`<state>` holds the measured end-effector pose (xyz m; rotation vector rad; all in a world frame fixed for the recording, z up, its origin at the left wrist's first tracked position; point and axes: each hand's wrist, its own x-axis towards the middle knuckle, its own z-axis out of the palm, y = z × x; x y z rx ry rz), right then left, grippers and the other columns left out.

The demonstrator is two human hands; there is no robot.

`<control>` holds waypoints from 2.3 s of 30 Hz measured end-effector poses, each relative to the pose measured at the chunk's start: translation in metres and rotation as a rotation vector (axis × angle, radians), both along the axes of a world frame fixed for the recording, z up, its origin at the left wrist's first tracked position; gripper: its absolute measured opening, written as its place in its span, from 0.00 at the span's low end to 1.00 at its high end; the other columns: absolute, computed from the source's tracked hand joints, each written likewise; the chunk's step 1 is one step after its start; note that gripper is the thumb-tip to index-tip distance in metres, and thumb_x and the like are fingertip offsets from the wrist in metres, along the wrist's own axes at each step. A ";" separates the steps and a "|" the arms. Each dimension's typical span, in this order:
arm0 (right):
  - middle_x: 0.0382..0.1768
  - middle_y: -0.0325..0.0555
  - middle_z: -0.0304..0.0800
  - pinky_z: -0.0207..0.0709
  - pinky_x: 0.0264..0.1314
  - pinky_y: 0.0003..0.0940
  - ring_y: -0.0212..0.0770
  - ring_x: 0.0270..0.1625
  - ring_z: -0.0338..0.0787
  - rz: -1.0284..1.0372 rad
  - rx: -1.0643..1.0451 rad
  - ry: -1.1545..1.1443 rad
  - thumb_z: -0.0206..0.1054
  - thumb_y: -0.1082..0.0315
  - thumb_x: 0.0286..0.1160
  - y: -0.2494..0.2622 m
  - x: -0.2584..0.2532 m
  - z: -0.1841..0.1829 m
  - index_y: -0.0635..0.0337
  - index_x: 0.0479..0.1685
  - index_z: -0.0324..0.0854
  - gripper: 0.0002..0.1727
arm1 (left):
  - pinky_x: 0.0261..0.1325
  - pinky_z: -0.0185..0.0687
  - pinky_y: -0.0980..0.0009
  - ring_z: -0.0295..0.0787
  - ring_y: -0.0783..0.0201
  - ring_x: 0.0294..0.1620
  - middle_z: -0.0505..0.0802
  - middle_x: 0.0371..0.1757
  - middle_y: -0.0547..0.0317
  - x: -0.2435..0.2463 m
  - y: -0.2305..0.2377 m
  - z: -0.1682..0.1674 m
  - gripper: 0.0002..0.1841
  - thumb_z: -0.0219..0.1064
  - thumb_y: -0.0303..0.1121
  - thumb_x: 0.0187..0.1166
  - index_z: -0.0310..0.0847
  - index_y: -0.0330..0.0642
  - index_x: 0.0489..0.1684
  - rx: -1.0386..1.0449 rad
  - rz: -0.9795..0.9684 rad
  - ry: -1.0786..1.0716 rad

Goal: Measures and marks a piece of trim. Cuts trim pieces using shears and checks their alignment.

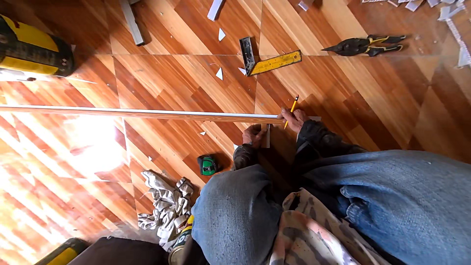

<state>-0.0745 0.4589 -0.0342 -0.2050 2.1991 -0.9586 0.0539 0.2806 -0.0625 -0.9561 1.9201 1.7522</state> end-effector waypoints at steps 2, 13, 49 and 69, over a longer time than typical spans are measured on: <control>0.44 0.56 0.95 0.79 0.63 0.61 0.54 0.48 0.93 -0.031 -0.010 -0.023 0.43 0.43 0.93 -0.005 0.001 0.004 0.60 0.51 0.92 0.35 | 0.57 0.90 0.53 0.96 0.57 0.42 0.97 0.43 0.47 -0.001 0.000 0.003 0.22 0.78 0.39 0.75 0.85 0.34 0.61 0.000 0.008 -0.006; 0.26 0.45 0.85 0.81 0.39 0.38 0.35 0.26 0.81 -0.124 -0.187 -0.044 0.35 0.47 0.96 -0.031 -0.002 0.013 0.65 0.47 0.88 0.37 | 0.55 0.90 0.54 0.96 0.57 0.40 0.97 0.42 0.46 -0.001 0.000 0.006 0.20 0.77 0.37 0.76 0.85 0.33 0.60 0.007 0.028 0.010; 0.37 0.49 0.96 0.87 0.52 0.44 0.39 0.39 0.94 0.058 -0.294 0.031 0.66 0.63 0.80 -0.028 0.015 -0.009 0.63 0.48 0.91 0.13 | 0.55 0.91 0.55 0.97 0.58 0.41 0.97 0.43 0.47 -0.001 0.000 0.002 0.20 0.78 0.36 0.75 0.85 0.34 0.60 -0.008 0.013 0.008; 0.39 0.51 0.96 0.87 0.54 0.45 0.41 0.40 0.95 0.057 -0.275 0.017 0.67 0.64 0.81 -0.029 0.016 -0.006 0.64 0.49 0.91 0.13 | 0.56 0.91 0.54 0.97 0.58 0.42 0.97 0.43 0.47 -0.001 -0.001 0.002 0.21 0.78 0.38 0.75 0.85 0.34 0.61 0.015 0.012 0.000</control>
